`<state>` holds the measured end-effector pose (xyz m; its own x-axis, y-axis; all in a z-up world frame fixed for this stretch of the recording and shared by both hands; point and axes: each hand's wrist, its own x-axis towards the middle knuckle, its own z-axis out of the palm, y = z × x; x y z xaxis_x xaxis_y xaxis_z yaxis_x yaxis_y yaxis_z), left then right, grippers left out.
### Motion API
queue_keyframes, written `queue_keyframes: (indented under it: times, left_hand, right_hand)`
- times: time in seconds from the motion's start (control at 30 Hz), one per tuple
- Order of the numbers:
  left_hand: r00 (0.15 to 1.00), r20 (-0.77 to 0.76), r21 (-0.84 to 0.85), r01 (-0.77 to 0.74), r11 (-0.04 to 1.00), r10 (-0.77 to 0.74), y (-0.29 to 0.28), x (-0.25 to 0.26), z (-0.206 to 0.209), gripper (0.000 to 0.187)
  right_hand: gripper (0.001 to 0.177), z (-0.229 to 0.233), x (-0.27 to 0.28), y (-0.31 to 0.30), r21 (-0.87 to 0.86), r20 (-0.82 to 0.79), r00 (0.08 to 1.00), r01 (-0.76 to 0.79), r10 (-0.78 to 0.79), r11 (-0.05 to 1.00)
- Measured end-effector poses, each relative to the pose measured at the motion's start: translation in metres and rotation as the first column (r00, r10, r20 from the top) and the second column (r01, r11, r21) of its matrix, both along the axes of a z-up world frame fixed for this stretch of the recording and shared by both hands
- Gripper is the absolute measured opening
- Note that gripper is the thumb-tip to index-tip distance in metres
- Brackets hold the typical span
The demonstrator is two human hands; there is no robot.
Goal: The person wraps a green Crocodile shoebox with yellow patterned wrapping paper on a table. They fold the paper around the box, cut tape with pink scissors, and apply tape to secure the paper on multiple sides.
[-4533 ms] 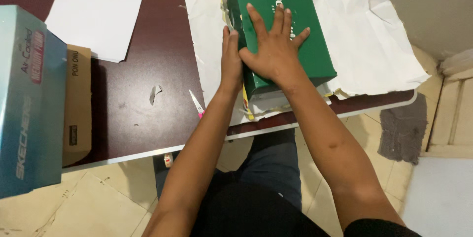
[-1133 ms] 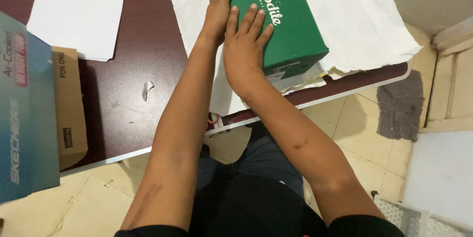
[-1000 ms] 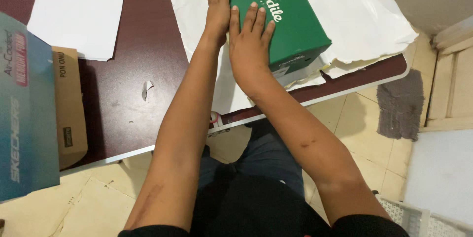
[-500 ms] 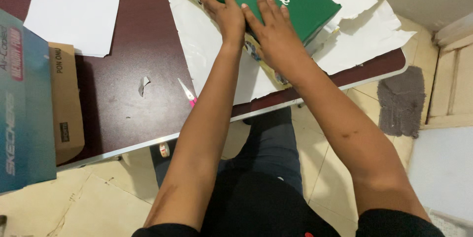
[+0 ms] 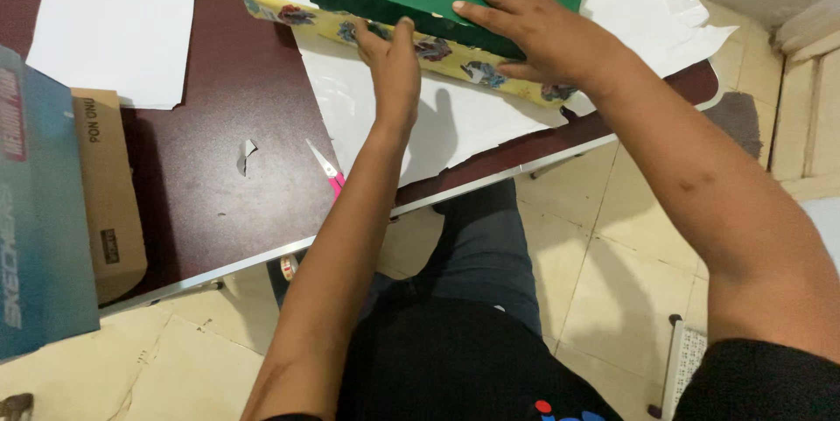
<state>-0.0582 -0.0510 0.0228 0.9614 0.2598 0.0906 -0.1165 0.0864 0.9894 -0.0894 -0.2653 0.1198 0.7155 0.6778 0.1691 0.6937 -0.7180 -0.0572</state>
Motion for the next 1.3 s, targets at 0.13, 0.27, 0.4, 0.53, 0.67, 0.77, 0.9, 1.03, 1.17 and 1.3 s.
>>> queue_keyframes:
  times: [0.13,0.27,0.4,0.53,0.67,0.77,0.9,1.03,1.17,1.3]
  left_hand:
    - [0.985,-0.125,0.488,0.164,0.857,-0.118,0.037,-0.039,0.020,0.076]
    - [0.951,0.228,0.892,-0.119,0.436,-0.208,0.072,-0.041,0.043,0.070]
    - [0.749,0.422,0.902,-0.402,0.155,-0.510,0.095,0.001,0.060,0.107]
    - [0.732,0.336,0.938,-0.316,0.141,-0.592,0.106,0.016,0.055,0.099]
    - [0.704,0.363,0.932,-0.268,0.245,-0.611,0.110,0.020,0.049,0.093]
    - [0.693,0.367,0.930,-0.278,0.240,-0.620,0.112,0.021,0.052,0.094]
    - [0.696,0.307,0.952,-0.221,0.213,-0.649,0.113,0.021,0.066,0.097]
    - [0.665,0.263,0.964,-0.203,0.170,-0.699,0.119,0.018,0.079,0.102]
    - [0.652,0.242,0.966,-0.232,0.114,-0.719,0.122,0.022,0.084,0.100]
    - [0.657,0.226,0.971,-0.206,0.118,-0.719,0.124,0.024,0.081,0.100]
  right_hand:
    - [0.096,0.003,0.003,-0.017,-0.031,-0.031,1.000,0.003,-0.004,1.000]
    - [0.099,0.002,0.004,-0.025,-0.103,0.010,1.000,0.025,-0.024,0.994]
    - [0.103,0.004,0.002,-0.032,-0.108,0.008,0.999,0.038,-0.037,0.993]
    - [0.104,0.000,0.003,-0.031,-0.134,0.061,0.998,0.038,-0.030,0.990]
    - [0.103,-0.002,-0.001,-0.031,-0.107,0.166,0.985,0.061,-0.042,0.992]
    - [0.100,-0.001,-0.004,-0.031,-0.053,0.203,0.977,0.074,-0.062,0.996]
    - [0.103,0.002,-0.006,-0.037,-0.019,0.250,0.968,0.017,-0.012,1.000]
    - [0.105,0.001,-0.006,-0.038,-0.006,0.191,0.980,0.051,-0.049,0.999]
    - [0.105,-0.003,-0.007,-0.042,-0.036,0.243,0.968,0.068,-0.057,0.997]
    - [0.100,-0.008,-0.013,-0.044,-0.076,0.388,0.920,0.086,-0.050,0.993]
